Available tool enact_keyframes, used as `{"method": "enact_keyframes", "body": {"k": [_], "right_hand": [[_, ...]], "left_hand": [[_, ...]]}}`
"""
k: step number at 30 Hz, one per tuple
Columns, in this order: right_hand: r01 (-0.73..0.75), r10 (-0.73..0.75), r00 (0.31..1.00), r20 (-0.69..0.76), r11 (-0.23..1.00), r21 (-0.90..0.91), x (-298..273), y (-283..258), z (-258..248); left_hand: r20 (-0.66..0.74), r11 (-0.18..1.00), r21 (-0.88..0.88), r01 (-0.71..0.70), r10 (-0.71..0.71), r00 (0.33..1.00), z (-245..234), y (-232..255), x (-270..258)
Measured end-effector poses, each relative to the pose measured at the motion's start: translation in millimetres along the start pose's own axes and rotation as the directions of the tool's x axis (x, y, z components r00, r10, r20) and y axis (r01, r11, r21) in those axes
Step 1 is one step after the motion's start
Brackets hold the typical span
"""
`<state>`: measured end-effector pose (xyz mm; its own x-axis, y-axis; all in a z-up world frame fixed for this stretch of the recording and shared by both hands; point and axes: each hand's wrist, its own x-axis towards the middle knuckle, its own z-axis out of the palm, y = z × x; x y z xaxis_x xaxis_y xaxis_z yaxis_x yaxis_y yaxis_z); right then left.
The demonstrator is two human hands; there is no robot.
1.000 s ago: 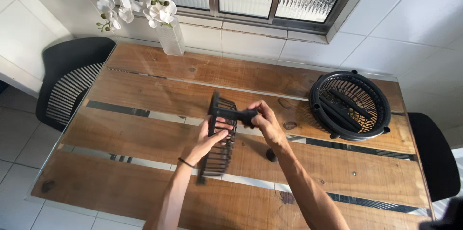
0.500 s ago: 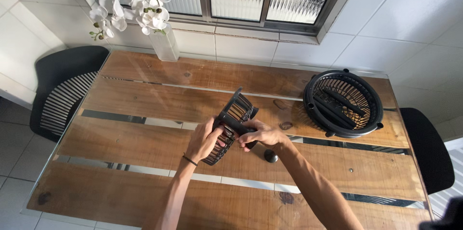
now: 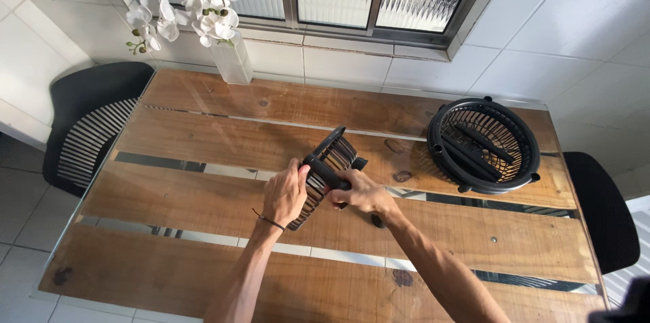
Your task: The person disassembles a black wire-frame plant stand on a wooden table. They remove the top basket, detach the vertical support poles, and separate the base components, leaving the parts laid out on the table.
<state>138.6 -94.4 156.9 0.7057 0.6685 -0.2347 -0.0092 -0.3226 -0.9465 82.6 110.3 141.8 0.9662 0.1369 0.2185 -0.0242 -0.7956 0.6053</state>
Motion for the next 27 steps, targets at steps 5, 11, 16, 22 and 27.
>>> {"method": "enact_keyframes", "body": {"k": [5, 11, 16, 22, 27], "right_hand": [[0.018, -0.037, 0.993, -0.110, 0.985, -0.173, -3, -14, 7], [-0.089, 0.061, 0.988, -0.143, 0.975, -0.203, -1, -13, 9], [-0.023, 0.023, 0.997, -0.070, 1.000, -0.005, 2, 7, 5], [-0.088, -0.017, 0.987, 0.159, 0.773, 0.628, -4, 31, 9], [-0.085, 0.052, 0.996, 0.073, 0.800, 0.595, -9, 39, 8]], "left_hand": [[0.084, 0.995, -0.038, 0.088, -0.085, 0.993, -3, -3, 4], [0.066, 0.998, -0.022, 0.062, -0.061, 0.996, 1, -10, 6], [0.043, 0.997, 0.063, 0.053, -0.056, 0.998, 5, -13, 5], [0.014, 0.989, 0.107, 0.105, -0.107, 0.994, -1, -4, 1], [0.004, 0.992, 0.088, 0.095, -0.096, 0.995, -1, 5, -1]]}}
